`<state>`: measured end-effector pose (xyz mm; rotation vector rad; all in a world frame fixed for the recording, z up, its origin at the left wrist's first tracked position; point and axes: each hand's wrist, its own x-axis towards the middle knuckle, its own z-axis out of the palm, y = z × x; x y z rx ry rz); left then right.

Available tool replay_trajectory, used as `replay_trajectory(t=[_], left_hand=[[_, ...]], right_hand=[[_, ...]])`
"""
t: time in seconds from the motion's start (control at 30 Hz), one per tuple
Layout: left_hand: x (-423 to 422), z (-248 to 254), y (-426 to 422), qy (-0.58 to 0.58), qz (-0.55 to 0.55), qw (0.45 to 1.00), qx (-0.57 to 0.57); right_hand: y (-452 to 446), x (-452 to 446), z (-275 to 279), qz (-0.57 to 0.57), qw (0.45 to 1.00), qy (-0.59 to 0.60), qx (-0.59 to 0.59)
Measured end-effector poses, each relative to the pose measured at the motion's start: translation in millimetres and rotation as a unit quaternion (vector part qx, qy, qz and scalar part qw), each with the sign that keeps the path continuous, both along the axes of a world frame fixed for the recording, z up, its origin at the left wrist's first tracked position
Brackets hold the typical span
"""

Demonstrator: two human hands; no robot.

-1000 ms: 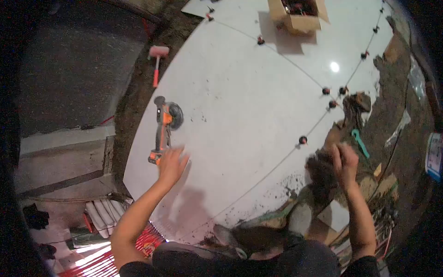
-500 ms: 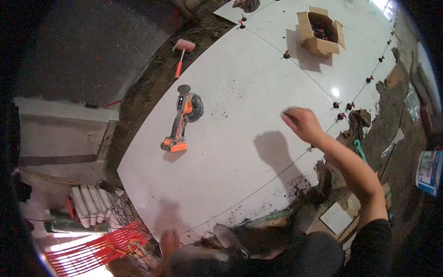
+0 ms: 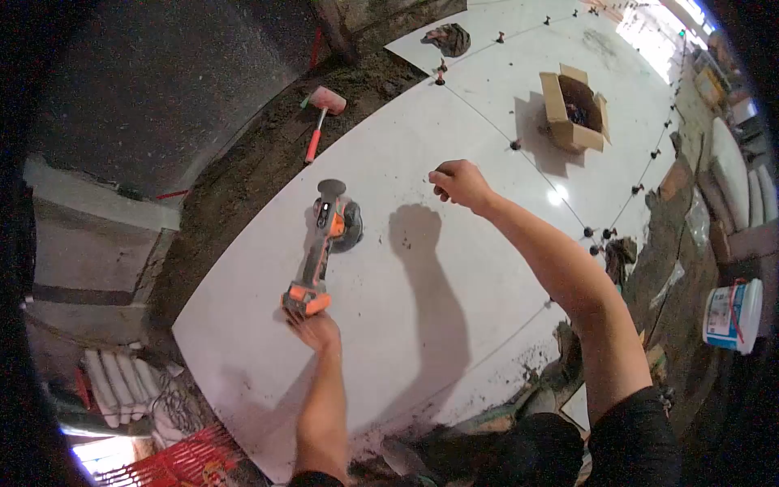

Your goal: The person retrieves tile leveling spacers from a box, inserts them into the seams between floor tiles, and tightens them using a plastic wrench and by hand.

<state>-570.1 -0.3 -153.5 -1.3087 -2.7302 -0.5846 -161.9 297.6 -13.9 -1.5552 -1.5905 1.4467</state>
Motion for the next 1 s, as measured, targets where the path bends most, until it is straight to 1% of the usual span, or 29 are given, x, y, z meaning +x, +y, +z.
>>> replay_trajectory(t=[0.03, 0.07, 0.13, 0.17, 0.2, 0.23, 0.27, 0.3, 0.33, 0.43, 0.47, 0.53, 0.63, 0.67, 0.77, 0.8, 0.83, 0.9, 0.93, 0.97, 1.0], left_hand=[[3.1, -5.7, 0.8, 0.05, 0.006, 0.999, 0.004], [7.4, -11.1, -5.9, 0.099, 0.015, 0.995, 0.0], [6.9, -4.1, -10.5, 0.063, 0.018, 0.997, -0.026], [2.0, -5.8, -2.4, 0.049, 0.017, 0.998, -0.032], [-1.3, -10.8, -3.6, 0.048, 0.02, 0.997, -0.052], [-5.0, -17.1, -5.7, 0.046, 0.022, 0.996, -0.072], [-4.2, -18.3, -4.5, 0.038, 0.025, 0.997, -0.062], [-5.7, -19.5, -6.9, 0.029, 0.028, 0.998, -0.056], [-6.8, -17.9, -6.9, 0.007, 0.011, 1.0, -0.025], [-7.3, -7.7, -2.3, 0.004, 0.015, 1.0, -0.027], [-11.8, -10.0, -1.9, 0.027, -0.009, 1.0, -0.006], [-12.9, -8.5, -1.4, 0.023, -0.015, 1.0, -0.015], [-13.3, -2.5, -0.7, 0.015, -0.017, 0.999, -0.032], [-13.9, -5.4, -0.2, 0.018, -0.016, 0.999, -0.035], [-16.8, -1.4, -0.7, 0.018, -0.019, 0.999, -0.036], [-15.1, 0.6, 0.9, 0.013, -0.022, 0.999, -0.034], [-13.7, -0.9, 0.3, 0.024, -0.027, 0.999, -0.011], [-13.5, -7.4, -3.9, 0.036, -0.047, 0.998, 0.027], [-15.5, -11.6, -5.7, 0.047, -0.052, 0.997, 0.013], [-12.0, -34.3, -17.2, 0.01, -0.029, 0.999, -0.019], [-11.4, -26.0, -10.4, 0.041, -0.018, 0.999, 0.009]], right_hand=[[16.8, -19.3, -10.7, 0.003, 1.0, -0.008, 0.001], [37.9, -42.1, -27.6, 0.005, 1.0, 0.01, -0.004], [79.4, -104.4, -42.9, 0.008, 1.0, 0.012, -0.025], [101.6, -140.0, -56.8, 0.007, 1.0, 0.0, -0.005], [127.5, -175.0, -73.7, 0.033, 0.999, -0.027, 0.026], [145.3, -213.7, -78.4, 0.022, 0.998, -0.042, 0.031], [159.8, -253.4, -76.6, 0.001, 0.999, -0.036, 0.003], [173.2, -285.4, -73.9, 0.008, 0.996, -0.09, 0.003], [181.9, -315.7, -73.7, 0.003, 0.985, -0.166, 0.036], [191.0, -370.7, -56.4, 0.002, 0.985, -0.17, 0.025], [200.4, -384.7, -72.3, -0.012, 0.981, -0.187, 0.042], [219.0, -403.3, -104.8, -0.042, 0.971, -0.221, 0.076], [236.1, -412.1, -123.8, -0.071, 0.939, -0.317, 0.114], [240.0, -403.4, -108.9, 0.017, 0.956, -0.288, 0.059], [241.9, -386.6, -82.1, 0.005, 0.979, -0.203, -0.001], [273.0, -383.9, -112.3, 0.005, 0.985, -0.169, 0.019], [276.5, -379.5, -105.7, -0.059, 0.991, -0.079, 0.091], [313.2, -340.4, -84.1, -0.071, 0.996, 0.058, -0.008], [333.8, -320.3, -77.6, -0.083, 0.988, 0.12, -0.059], [320.9, -278.3, -70.5, -0.03, 0.978, 0.191, -0.077], [300.2, -246.5, -49.2, 0.029, 0.958, 0.27, -0.09]])
